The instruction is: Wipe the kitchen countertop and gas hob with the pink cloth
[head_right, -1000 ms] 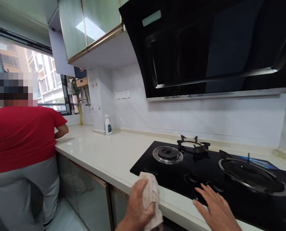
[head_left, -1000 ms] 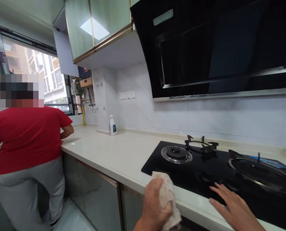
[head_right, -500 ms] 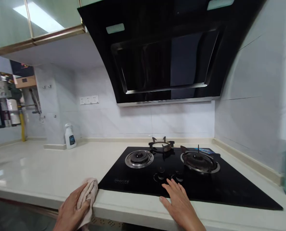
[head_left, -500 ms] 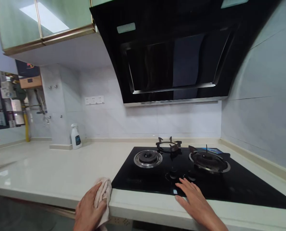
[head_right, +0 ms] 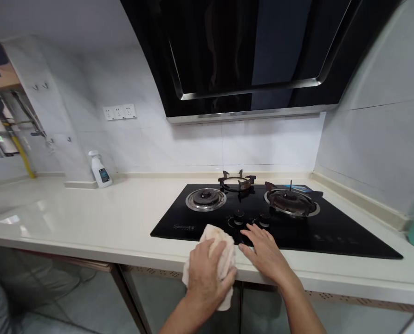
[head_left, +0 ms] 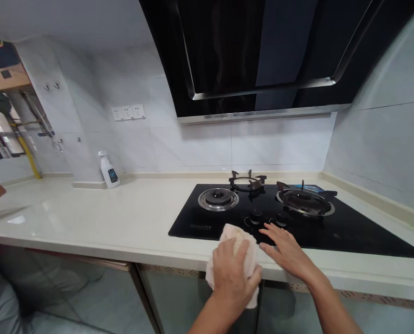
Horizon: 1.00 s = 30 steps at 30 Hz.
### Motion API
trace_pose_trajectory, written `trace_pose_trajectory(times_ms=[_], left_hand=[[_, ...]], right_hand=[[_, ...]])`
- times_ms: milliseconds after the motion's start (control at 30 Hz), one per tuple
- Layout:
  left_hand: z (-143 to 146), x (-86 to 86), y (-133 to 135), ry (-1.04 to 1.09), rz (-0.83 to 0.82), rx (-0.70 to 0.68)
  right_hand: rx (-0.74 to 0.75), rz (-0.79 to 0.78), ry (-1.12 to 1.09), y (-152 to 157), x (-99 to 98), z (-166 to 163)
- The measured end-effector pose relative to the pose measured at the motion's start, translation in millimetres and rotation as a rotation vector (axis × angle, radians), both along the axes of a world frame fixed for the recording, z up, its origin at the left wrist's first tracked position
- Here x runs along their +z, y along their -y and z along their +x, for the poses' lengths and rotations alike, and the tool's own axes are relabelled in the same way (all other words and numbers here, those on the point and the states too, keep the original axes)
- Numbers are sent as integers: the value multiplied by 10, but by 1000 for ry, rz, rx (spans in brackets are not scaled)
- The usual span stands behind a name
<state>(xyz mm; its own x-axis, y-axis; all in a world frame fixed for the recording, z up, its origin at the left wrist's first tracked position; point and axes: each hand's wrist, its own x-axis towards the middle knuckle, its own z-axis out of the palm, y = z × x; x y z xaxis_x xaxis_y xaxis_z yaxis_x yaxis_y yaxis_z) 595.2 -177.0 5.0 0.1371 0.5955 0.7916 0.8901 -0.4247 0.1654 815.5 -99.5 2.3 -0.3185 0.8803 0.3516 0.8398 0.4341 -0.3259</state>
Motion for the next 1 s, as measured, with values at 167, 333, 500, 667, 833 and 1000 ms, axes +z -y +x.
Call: trace_pose_trajectory(times_ms=[167,333,500,667,833,1000], left_hand=[[135,46,-28,-20,-48,-62],[-602,70,-6,-16,-65,22],[-1834,167,11,161,-221,281],[-2483,503,-93,246,-395,538],[-2215,676,-235,167,-512,590],[-1678,589,-269,35,-410,612]], right_hand=[[12,4,9,10,13,29],[7,-35,7,21,30,26],[10,-50,5,39,31,3],[-4,-54,8,54,37,-33],[-10,-27,1,34,27,-55],[-13,-14,-14,10,9,-51]])
